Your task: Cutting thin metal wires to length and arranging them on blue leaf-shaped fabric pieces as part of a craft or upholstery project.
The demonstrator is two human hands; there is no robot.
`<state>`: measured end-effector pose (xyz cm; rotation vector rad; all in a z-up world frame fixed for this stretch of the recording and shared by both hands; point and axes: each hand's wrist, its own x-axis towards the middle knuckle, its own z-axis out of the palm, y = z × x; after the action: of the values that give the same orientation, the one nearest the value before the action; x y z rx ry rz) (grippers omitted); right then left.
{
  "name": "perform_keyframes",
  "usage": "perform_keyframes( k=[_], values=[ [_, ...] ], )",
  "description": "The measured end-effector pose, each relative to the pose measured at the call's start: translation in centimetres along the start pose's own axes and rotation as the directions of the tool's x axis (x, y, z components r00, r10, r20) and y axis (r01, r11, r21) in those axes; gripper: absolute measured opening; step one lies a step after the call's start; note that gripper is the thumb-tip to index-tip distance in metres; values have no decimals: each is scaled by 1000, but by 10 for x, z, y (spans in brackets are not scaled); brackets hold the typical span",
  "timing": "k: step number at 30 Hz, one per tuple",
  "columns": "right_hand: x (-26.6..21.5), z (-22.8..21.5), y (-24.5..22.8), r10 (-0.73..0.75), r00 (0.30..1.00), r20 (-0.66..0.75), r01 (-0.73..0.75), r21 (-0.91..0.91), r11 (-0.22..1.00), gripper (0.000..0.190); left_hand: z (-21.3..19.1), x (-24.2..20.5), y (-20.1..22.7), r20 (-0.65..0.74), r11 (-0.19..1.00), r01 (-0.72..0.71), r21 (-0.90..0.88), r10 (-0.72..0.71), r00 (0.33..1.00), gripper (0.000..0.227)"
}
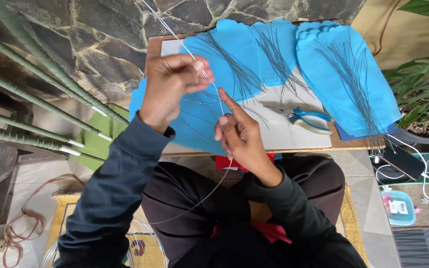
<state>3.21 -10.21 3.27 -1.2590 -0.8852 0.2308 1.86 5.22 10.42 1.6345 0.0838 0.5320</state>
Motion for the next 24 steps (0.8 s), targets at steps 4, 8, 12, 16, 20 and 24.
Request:
perform_keyframes(
  k=[4,8,12,16,20,24],
  values=[
    [4,-13,10,-119,992,44,110,155,982,46,11,-2,-9,-95,955,194,-224,-219,971,10],
    [4,-27,11,-104,992,72,97,90,991,48,19,-1,-16,-77,912,240,-334,-280,957,13],
    [2,-39,21,-92,993,79,95,-40,995,50,24,3,-24,-69,909,251,-334,-289,955,14],
    [2,-48,22,-115,986,124,136,-181,974,53,26,8,-32,-48,932,263,-248,-282,958,13],
    [1,-51,24,-134,978,157,181,-339,923,52,28,13,-44,-34,963,242,-120,-248,968,11],
    [-2,-55,31,-110,980,169,167,-372,913,53,32,13,-57,-44,973,219,-65,-223,974,10]
  ],
)
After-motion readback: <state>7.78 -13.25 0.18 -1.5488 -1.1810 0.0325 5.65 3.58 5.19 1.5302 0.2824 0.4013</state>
